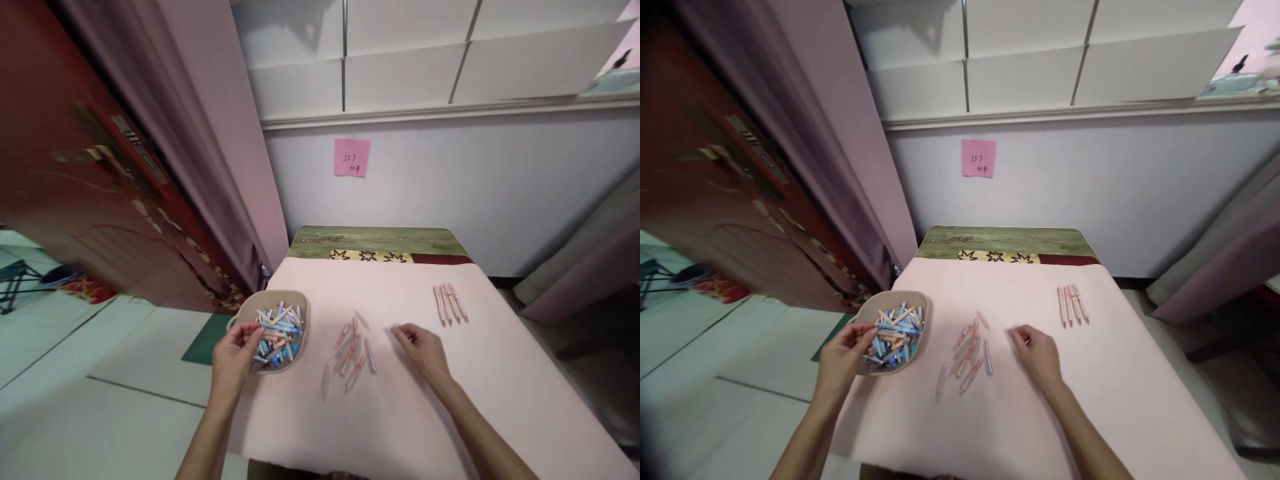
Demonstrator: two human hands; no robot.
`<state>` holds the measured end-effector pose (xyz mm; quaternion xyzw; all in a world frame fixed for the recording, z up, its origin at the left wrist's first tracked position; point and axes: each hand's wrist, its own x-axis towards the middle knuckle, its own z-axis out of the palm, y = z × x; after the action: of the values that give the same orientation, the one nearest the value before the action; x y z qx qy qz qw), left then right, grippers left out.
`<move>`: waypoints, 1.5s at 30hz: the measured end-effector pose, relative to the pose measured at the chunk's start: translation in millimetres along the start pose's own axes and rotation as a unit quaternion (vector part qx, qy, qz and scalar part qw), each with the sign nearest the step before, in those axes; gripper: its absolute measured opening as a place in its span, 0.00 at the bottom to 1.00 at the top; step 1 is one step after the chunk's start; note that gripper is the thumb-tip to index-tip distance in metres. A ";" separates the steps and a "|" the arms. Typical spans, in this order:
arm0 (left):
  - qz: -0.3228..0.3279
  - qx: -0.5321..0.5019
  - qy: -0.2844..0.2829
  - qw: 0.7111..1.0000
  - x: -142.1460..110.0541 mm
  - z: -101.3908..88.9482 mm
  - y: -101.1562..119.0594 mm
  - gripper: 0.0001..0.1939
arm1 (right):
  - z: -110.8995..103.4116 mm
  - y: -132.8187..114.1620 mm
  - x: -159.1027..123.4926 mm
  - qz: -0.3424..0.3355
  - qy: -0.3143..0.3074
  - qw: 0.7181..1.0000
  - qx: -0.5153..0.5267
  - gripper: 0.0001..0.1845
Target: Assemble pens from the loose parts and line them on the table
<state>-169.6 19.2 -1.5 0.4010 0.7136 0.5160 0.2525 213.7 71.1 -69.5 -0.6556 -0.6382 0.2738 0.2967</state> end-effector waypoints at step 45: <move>0.214 0.430 -0.135 0.867 35.1 -1.7 -38.1 0.15 | 52.7 -0.4 -39.5 -0.073 0.071 0.995 0.015 0.14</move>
<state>-202.1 41.9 -34.8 0.6782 0.7206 0.1406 0.0322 173.1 33.8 -105.5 -0.6204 -0.6575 0.2134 0.3705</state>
